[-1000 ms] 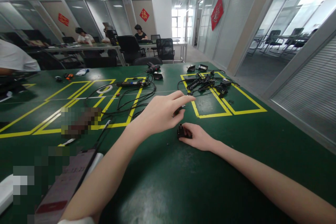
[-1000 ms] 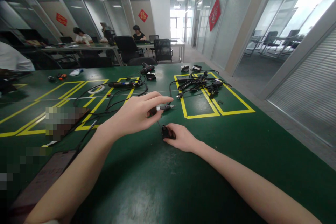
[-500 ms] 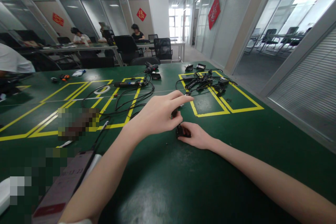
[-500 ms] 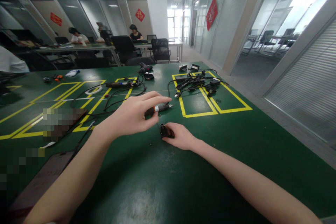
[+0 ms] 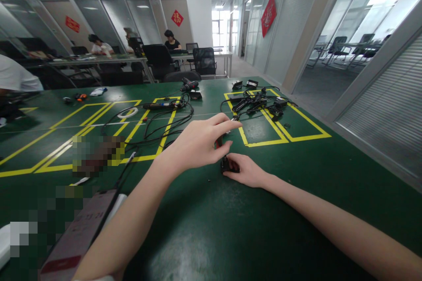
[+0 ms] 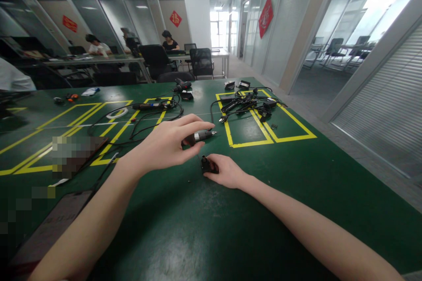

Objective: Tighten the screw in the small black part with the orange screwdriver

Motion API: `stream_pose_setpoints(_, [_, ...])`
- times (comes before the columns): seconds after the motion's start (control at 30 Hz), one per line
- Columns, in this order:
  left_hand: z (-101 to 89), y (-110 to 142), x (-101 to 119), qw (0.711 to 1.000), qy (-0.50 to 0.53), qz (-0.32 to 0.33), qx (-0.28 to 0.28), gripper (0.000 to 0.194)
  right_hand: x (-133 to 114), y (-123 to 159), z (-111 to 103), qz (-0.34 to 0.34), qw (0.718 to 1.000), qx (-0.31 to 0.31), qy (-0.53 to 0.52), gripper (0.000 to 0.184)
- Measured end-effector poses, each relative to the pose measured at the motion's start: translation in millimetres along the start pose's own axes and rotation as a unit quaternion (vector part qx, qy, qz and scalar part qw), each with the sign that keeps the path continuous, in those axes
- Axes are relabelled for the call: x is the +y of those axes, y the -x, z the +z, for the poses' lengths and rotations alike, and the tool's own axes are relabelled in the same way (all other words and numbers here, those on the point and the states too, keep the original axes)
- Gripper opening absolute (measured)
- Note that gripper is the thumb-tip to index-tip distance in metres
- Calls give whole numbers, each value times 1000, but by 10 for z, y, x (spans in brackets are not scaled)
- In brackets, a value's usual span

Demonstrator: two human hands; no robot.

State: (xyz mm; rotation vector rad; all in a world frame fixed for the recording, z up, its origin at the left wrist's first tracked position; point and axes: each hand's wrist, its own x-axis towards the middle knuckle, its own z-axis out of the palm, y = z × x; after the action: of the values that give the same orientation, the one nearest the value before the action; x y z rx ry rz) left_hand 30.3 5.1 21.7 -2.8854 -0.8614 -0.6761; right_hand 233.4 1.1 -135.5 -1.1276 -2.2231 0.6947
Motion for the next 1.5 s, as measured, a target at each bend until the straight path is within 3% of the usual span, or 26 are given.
stream_pose_setpoints(0.17, [-1,-3,-1,1000,8,7,-8,51,0,2,5,2,1000,-1,-3,20])
stream_pose_setpoints(0.6, [4,-17,5,1000,-4,-2,-2,40,4,4,4,4,1000,2,-1,21])
stream_pose_setpoints(0.77, [5,-13,1,1000,12,7,-9,49,4,3,5,3,1000,-4,-7,20])
stream_pose_setpoints(0.93, [7,-10,-4,1000,16,-8,-5,42,0,6,-3,7,1000,-6,-6,20])
stream_pose_setpoints(1.5, [8,-5,-7,1000,-2,-1,-3,46,25,7,11,-3,1000,2,-1,21])
